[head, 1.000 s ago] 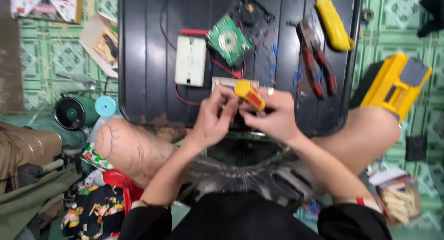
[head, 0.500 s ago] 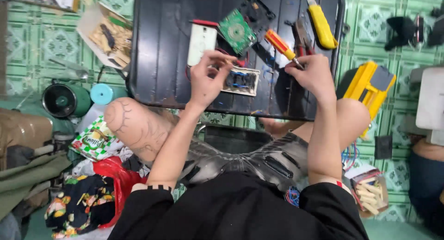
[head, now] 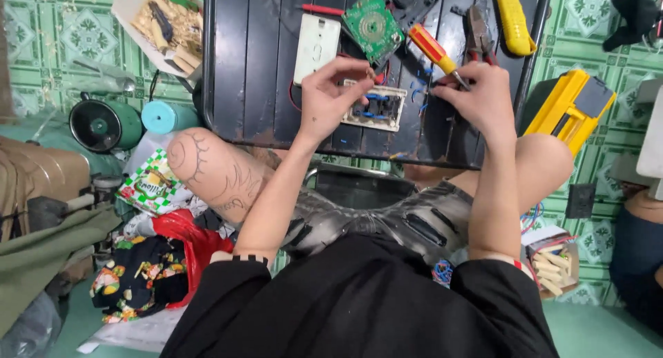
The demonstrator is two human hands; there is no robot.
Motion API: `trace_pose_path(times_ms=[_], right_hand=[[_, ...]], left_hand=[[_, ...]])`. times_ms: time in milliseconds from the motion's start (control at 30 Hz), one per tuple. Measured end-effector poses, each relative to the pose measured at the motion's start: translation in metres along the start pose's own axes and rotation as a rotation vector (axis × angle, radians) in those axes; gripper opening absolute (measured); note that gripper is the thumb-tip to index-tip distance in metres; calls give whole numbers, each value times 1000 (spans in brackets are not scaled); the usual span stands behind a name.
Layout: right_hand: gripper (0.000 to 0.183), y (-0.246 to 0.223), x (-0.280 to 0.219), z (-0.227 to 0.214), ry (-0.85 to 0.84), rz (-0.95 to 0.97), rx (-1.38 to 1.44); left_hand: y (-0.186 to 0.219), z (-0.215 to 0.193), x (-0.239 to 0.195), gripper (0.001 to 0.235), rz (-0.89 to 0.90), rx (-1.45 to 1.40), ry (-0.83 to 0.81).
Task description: The person sits on the floor and works on a small white electrical component, likely a switch or socket. They use a screwdriver to tighten screws on the component and manipulate blue wires with their hands. The workspace is a black plastic surface with various tools and electronic parts scattered around.
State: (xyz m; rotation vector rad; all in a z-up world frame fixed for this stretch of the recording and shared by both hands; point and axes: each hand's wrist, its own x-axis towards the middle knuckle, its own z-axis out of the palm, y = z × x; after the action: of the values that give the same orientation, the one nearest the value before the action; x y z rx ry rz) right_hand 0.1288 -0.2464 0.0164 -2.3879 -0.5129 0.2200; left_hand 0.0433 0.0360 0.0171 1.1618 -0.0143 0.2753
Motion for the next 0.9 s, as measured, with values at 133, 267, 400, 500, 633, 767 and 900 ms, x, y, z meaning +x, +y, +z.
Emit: trace_pose_path(times_ms=[133, 267, 400, 500, 633, 767, 900], right_hand=[[33, -23, -7, -9, 135, 64, 167], [32, -35, -13, -4, 279, 52, 124], [34, -33, -8, 18, 383, 32, -70], [29, -32, -10, 25, 448, 15, -285], [28, -30, -7, 31, 446, 76, -585], [20, -42, -8, 25, 476, -25, -541], [12, -65, -4, 5, 847, -465, -319]], left_hand=[[0, 0, -2, 20, 44, 10, -36], [-2, 0, -5, 24, -27, -75, -60], [5, 4, -6, 26, -87, -127, -31], [11, 4, -7, 24, -108, -118, -34], [14, 2, -7, 21, -106, -71, -24], [18, 3, -8, 22, -141, -60, -1], [29, 4, -9, 17, -150, 52, -8]])
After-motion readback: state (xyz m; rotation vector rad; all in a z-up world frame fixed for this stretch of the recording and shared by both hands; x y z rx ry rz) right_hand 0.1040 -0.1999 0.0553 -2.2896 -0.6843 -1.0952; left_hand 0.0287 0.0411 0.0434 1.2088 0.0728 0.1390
